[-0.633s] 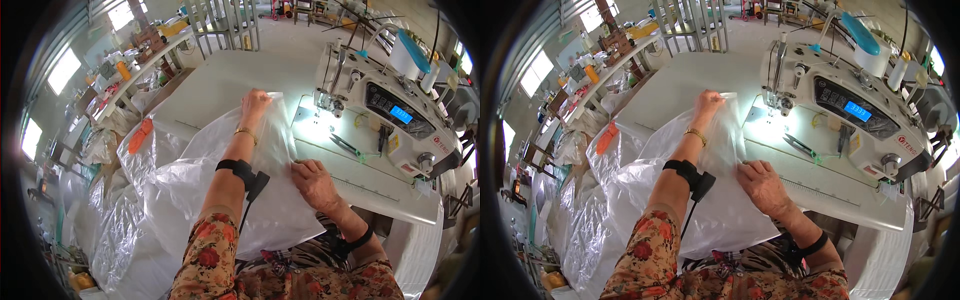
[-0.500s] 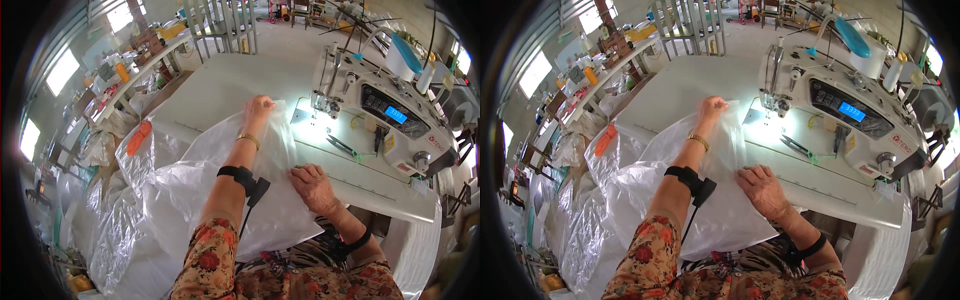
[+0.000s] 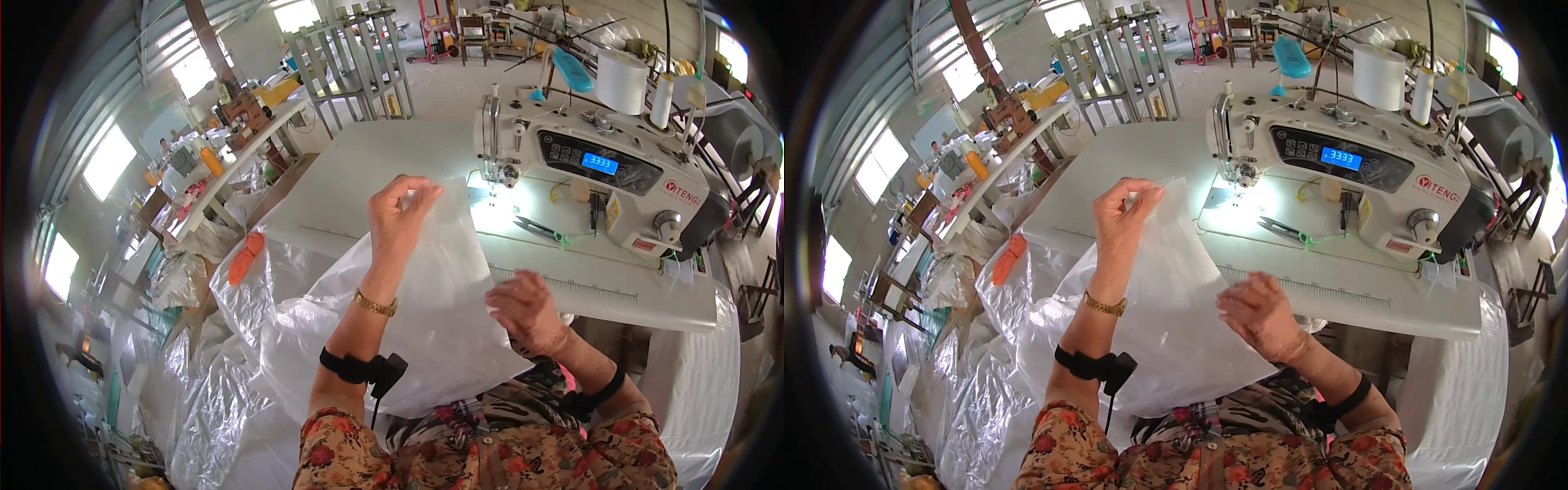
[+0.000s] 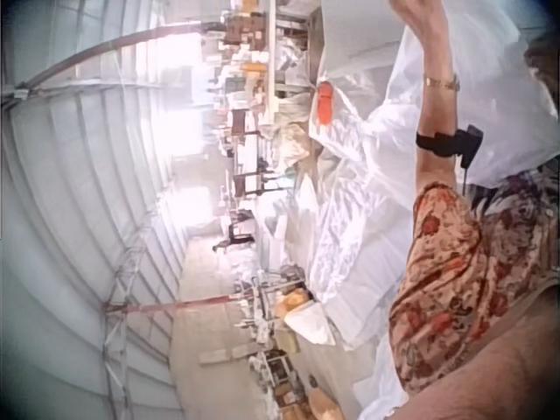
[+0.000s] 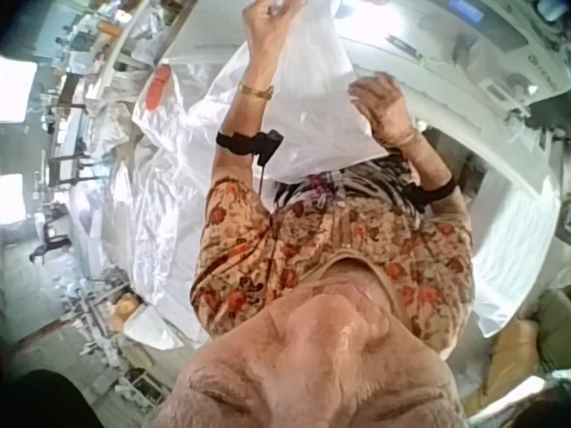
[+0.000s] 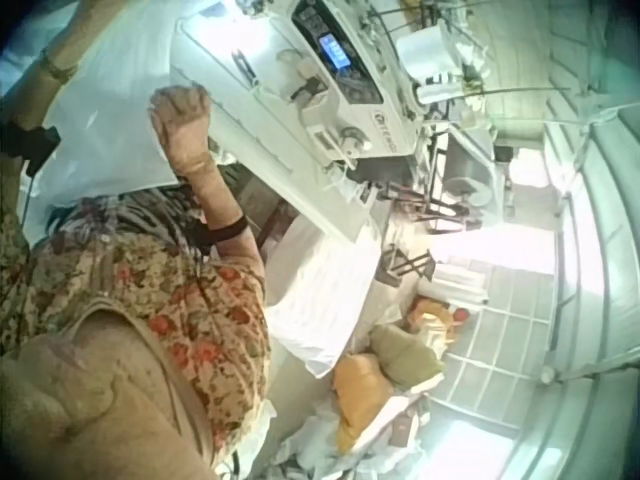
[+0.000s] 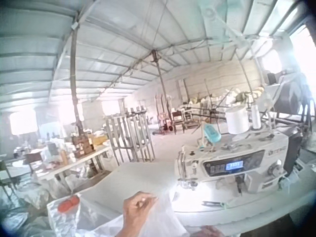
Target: The person is sewing large white plastic or fabric sheets using an industrial sewing machine.
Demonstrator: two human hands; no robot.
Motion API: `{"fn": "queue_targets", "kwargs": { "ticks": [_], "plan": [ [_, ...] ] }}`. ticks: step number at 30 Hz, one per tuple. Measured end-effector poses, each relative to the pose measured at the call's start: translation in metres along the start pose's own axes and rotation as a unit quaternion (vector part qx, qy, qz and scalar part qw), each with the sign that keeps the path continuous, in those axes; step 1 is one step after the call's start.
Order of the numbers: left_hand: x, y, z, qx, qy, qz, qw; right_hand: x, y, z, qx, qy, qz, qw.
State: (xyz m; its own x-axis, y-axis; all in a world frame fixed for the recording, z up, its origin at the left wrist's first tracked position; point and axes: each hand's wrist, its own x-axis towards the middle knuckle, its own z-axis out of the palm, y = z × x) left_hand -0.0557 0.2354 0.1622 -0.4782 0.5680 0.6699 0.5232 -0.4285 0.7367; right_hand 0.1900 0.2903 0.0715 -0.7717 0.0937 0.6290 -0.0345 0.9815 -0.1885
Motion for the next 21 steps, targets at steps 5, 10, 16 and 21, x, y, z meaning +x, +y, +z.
{"fn": "queue_targets", "kwargs": {
  "ticks": [5, 10, 16, 21],
  "plan": [
    [-0.013, 0.043, 0.008, -0.003, -0.002, 0.028, 1.0, 0.038, -0.031, -0.042, 0.111, 0.189, 0.064, 0.974],
    [-0.023, 0.067, 0.016, 0.031, -0.02, 0.034, 0.999, 0.074, -0.034, -0.042, 0.169, 0.258, 0.179, 0.934],
    [-0.03, 0.079, 0.02, 0.015, -0.037, 0.014, 0.999, 0.089, -0.027, -0.035, 0.393, 0.273, 0.236, 0.846],
    [-0.032, 0.084, 0.024, 0.025, -0.017, 0.046, 0.998, 0.096, -0.027, -0.034, 0.597, 0.272, 0.214, 0.724]
  ]
}}
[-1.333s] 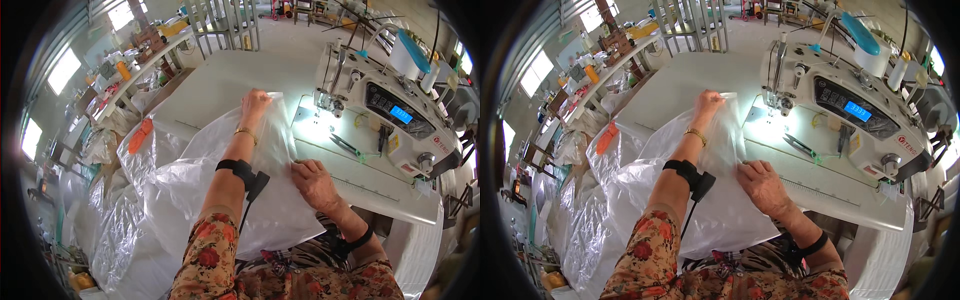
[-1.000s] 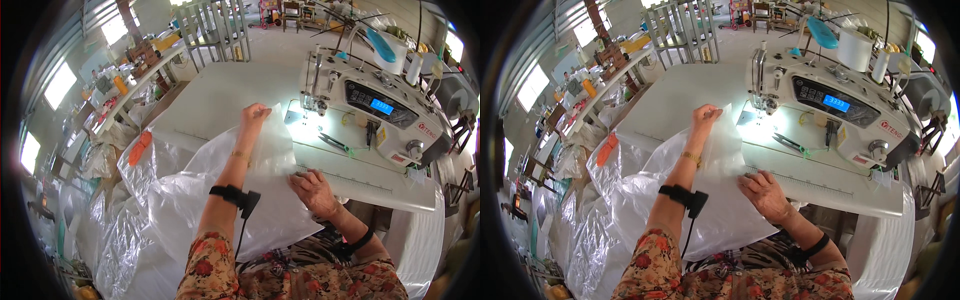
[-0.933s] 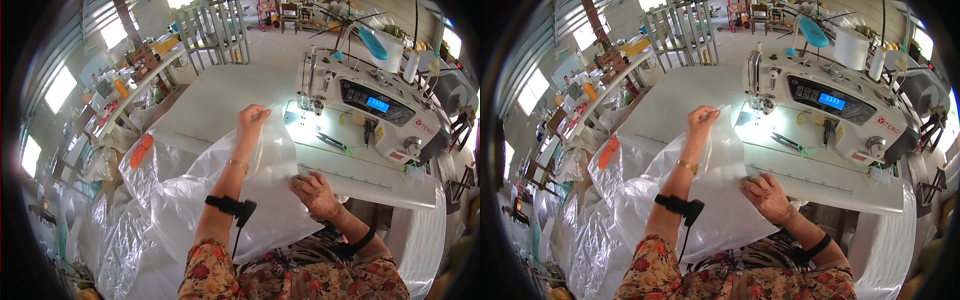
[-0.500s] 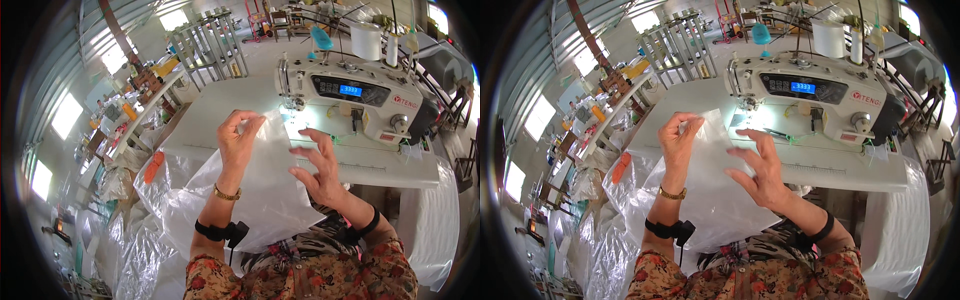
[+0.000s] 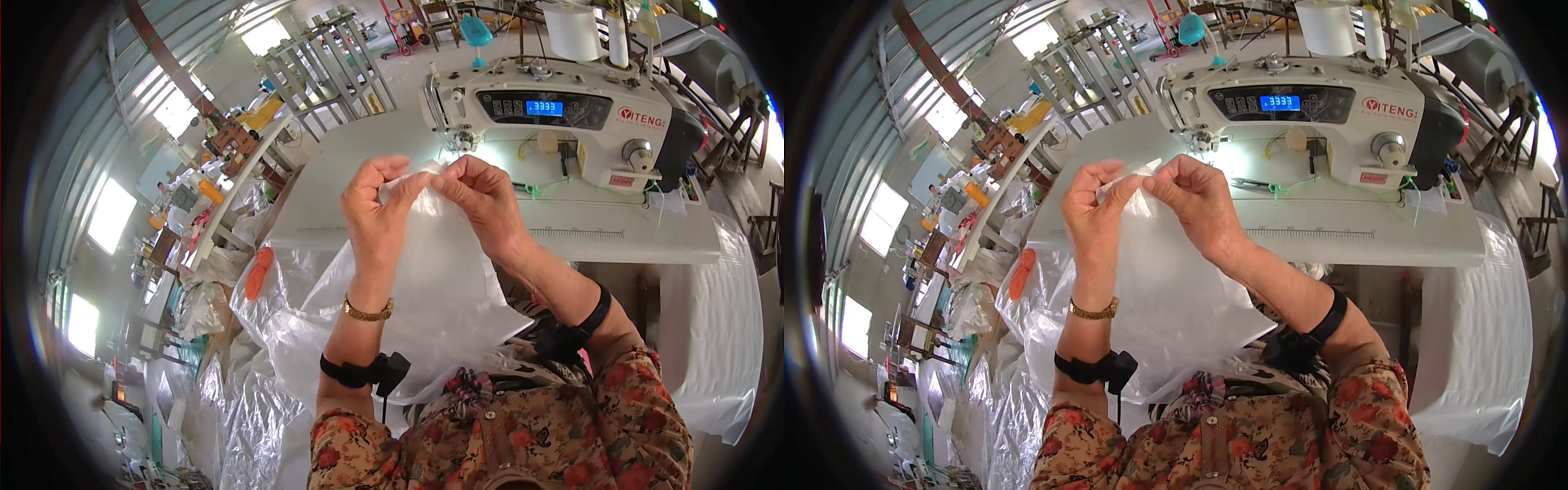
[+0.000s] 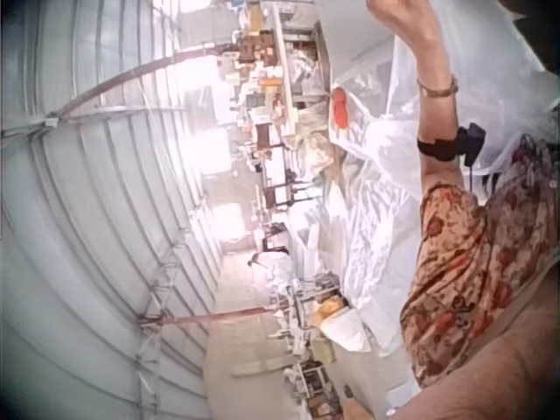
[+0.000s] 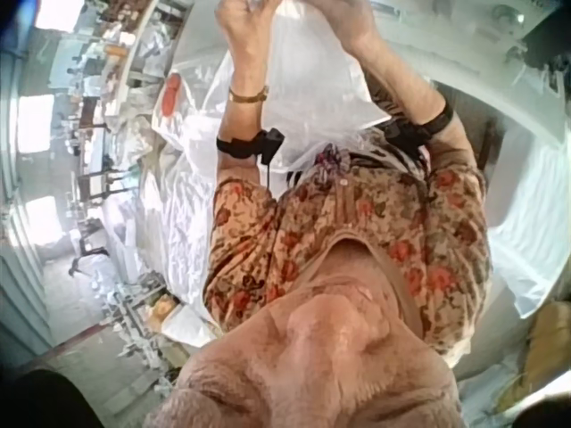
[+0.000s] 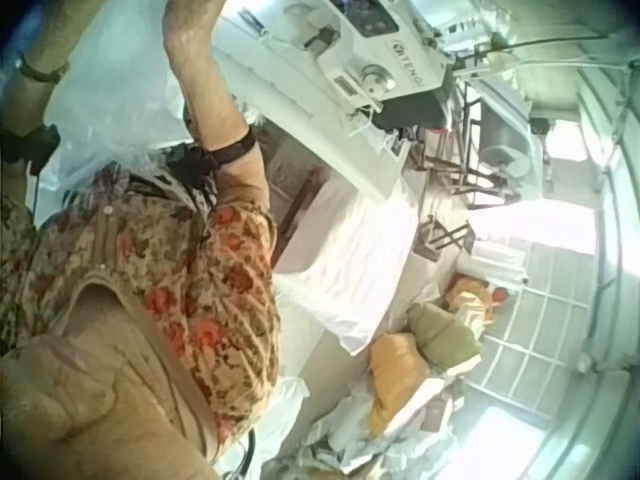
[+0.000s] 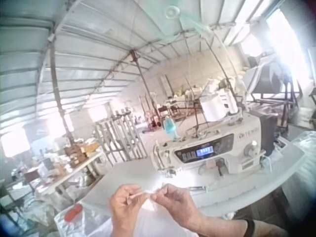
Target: The person is sewing large white plastic or fabric sheets using an industrial sewing machine.
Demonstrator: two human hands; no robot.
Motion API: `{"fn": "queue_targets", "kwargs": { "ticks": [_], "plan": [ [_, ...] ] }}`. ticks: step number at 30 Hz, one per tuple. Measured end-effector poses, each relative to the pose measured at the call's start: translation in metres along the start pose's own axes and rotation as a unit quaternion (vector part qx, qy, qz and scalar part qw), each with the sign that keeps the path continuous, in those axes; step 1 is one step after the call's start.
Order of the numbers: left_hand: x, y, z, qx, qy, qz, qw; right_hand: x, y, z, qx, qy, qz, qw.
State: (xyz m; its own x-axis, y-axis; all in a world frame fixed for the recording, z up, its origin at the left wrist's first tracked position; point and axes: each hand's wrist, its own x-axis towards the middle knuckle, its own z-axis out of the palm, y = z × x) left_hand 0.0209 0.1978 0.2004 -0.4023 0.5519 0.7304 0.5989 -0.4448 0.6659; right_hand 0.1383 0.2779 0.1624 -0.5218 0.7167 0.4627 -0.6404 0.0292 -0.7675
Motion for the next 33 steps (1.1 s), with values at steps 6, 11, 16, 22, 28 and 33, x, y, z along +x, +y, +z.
{"fn": "queue_targets", "kwargs": {
  "ticks": [6, 11, 16, 22, 28, 33],
  "plan": [
    [0.001, 0.003, -0.01, -0.052, -0.064, -0.099, 0.992, -0.011, 0.0, 0.003, -0.007, -0.026, -0.041, 0.999],
    [0.003, 0.004, -0.019, -0.046, -0.166, -0.125, 0.977, -0.018, 0.0, 0.007, -0.045, -0.029, -0.068, 0.996],
    [0.002, 0.009, -0.021, -0.033, -0.195, -0.091, 0.976, -0.025, 0.001, 0.002, -0.063, -0.032, -0.068, 0.995],
    [-0.001, 0.027, -0.017, 0.01, -0.184, -0.058, 0.981, -0.037, -0.003, 0.013, -0.122, 0.007, -0.169, 0.978],
    [-0.002, 0.038, -0.015, 0.05, -0.183, -0.024, 0.981, -0.051, -0.005, 0.007, 0.04, 0.028, -0.016, 0.999],
    [-0.008, 0.032, -0.012, 0.05, -0.152, -0.053, 0.986, -0.069, -0.006, -0.005, -0.33, -0.03, -0.103, 0.938]
  ]
}}
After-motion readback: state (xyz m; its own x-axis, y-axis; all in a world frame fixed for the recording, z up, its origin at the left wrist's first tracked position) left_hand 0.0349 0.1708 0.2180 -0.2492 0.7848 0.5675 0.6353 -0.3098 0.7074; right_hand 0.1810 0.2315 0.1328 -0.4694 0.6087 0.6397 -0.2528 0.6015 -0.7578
